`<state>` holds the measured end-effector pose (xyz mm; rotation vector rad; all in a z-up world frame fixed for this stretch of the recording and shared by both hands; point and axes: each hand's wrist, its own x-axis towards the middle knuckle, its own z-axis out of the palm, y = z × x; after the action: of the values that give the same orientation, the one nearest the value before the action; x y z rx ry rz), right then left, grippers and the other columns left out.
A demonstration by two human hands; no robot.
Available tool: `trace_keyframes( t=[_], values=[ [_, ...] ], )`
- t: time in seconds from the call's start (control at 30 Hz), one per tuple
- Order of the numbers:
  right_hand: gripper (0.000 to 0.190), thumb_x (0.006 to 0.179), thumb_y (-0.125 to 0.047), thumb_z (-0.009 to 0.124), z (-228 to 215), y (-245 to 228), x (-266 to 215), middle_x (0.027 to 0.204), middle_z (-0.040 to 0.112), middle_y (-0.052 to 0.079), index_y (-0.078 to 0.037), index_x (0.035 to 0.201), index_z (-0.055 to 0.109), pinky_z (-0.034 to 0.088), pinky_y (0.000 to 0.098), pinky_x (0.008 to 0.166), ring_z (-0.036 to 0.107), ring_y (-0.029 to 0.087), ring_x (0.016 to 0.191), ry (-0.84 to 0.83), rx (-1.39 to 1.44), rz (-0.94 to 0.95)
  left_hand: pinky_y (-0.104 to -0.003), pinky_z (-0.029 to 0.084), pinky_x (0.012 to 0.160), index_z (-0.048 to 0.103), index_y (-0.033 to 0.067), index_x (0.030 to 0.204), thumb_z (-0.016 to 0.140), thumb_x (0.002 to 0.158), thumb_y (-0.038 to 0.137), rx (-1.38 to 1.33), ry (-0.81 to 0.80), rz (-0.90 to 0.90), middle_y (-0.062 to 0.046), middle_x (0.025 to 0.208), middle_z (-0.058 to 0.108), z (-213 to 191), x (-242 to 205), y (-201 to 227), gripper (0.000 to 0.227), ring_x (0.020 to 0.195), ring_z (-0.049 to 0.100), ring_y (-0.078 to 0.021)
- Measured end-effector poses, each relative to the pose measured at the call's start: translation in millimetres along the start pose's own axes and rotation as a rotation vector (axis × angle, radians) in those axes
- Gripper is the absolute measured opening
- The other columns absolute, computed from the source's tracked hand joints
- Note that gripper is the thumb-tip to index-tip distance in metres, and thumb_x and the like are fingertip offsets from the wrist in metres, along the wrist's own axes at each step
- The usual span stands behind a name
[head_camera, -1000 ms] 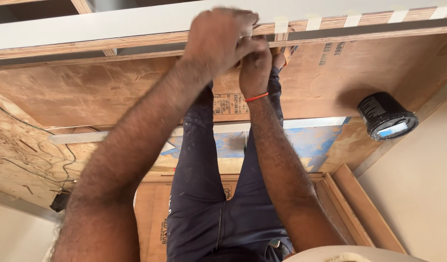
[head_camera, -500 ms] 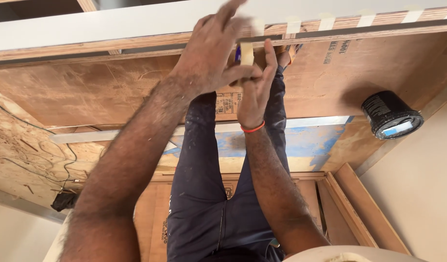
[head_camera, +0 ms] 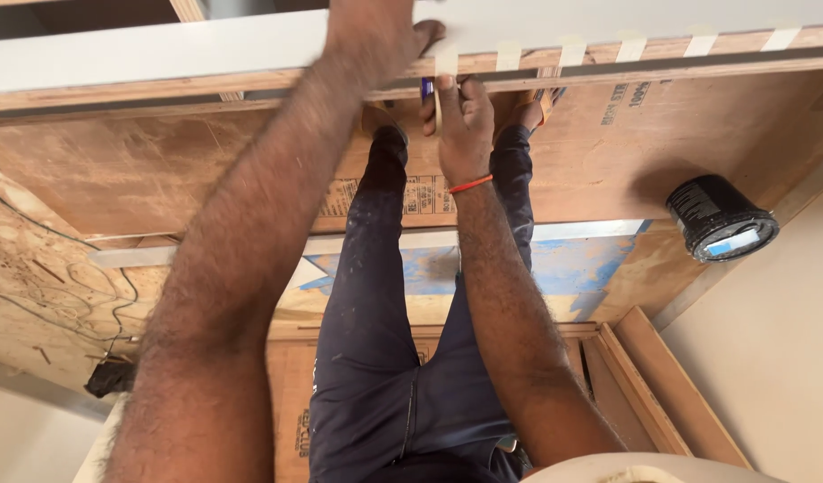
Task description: Applying double-sided adhesive tape to the edges of a laminate or wooden panel for furniture assembly.
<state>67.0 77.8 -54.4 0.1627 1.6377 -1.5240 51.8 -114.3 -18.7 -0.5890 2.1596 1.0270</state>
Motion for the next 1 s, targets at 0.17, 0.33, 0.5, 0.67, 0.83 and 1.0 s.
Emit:
trace_keyframes(
  t=[0.17,0.33,0.5,0.67,0.83,1.0],
  values=[
    [0.024,0.115,-0.026,0.053,-1,21,0,0.085,0.063,0.001,-0.004,0.107,0.059,0.047,0.0261,0.061,0.057,0.009,0.07,-0.008,0.071,-0.137,-0.042,0.056,0.086,0.075,0.0128,0.112,0.074,0.089,0.043,0.097,0.242,0.303,-0.007,0.108,0.077,27,-28,2,0.038,0.097,0.073,-0.0208],
    [0.027,0.118,-0.028,0.047,-2,38,-6,0.076,0.054,-0.002,-0.006,0.105,0.056,0.044,0.0265,0.057,0.048,0.009,0.061,-0.122,0.645,0.124,-0.04,0.055,0.091,0.057,0.0072,0.135,0.07,0.105,0.044,0.275,0.523,0.487,-0.009,0.126,0.073,66,-22,-24,0.049,0.114,0.072,-0.0204],
    [0.032,0.112,-0.026,0.043,36,-9,-45,0.115,0.056,0.008,-0.006,0.137,0.039,0.056,0.0266,0.076,0.061,0.008,0.085,-0.022,0.473,0.096,-0.041,0.052,0.098,0.054,0.0087,0.147,0.069,0.107,0.028,0.249,0.415,0.431,-0.009,0.128,0.072,52,-28,-27,0.048,0.116,0.07,-0.0207],
    [0.059,0.107,-0.008,0.042,56,-27,-69,0.138,0.052,0.019,-0.011,0.16,0.016,0.058,0.03,0.083,0.062,0.013,0.099,0.001,0.1,-0.278,-0.052,0.043,0.108,0.049,-0.005,0.143,0.074,0.092,0.054,0.006,0.594,0.608,-0.022,0.146,0.055,22,-78,-37,0.082,0.126,0.064,-0.032],
    [0.039,0.112,-0.021,0.053,64,-14,-47,0.105,0.063,0.012,-0.003,0.143,0.038,0.06,0.026,0.065,0.07,0.012,0.085,0.028,-0.077,-0.154,-0.041,0.064,0.095,0.064,0.0077,0.111,0.073,0.104,0.026,-0.101,0.181,0.386,-0.003,0.142,0.065,5,-68,-42,0.022,0.109,0.076,-0.0223],
    [0.032,0.109,-0.037,0.054,67,2,-19,0.071,0.065,0.002,-0.005,0.111,0.056,0.049,0.0208,0.045,0.06,0.007,0.054,0.081,-0.095,0.018,-0.035,0.067,0.077,0.069,0.0107,0.109,0.072,0.103,0.031,-0.245,0.173,0.235,-0.01,0.108,0.074,-2,-33,-62,0.021,0.091,0.079,-0.0178]
  ],
)
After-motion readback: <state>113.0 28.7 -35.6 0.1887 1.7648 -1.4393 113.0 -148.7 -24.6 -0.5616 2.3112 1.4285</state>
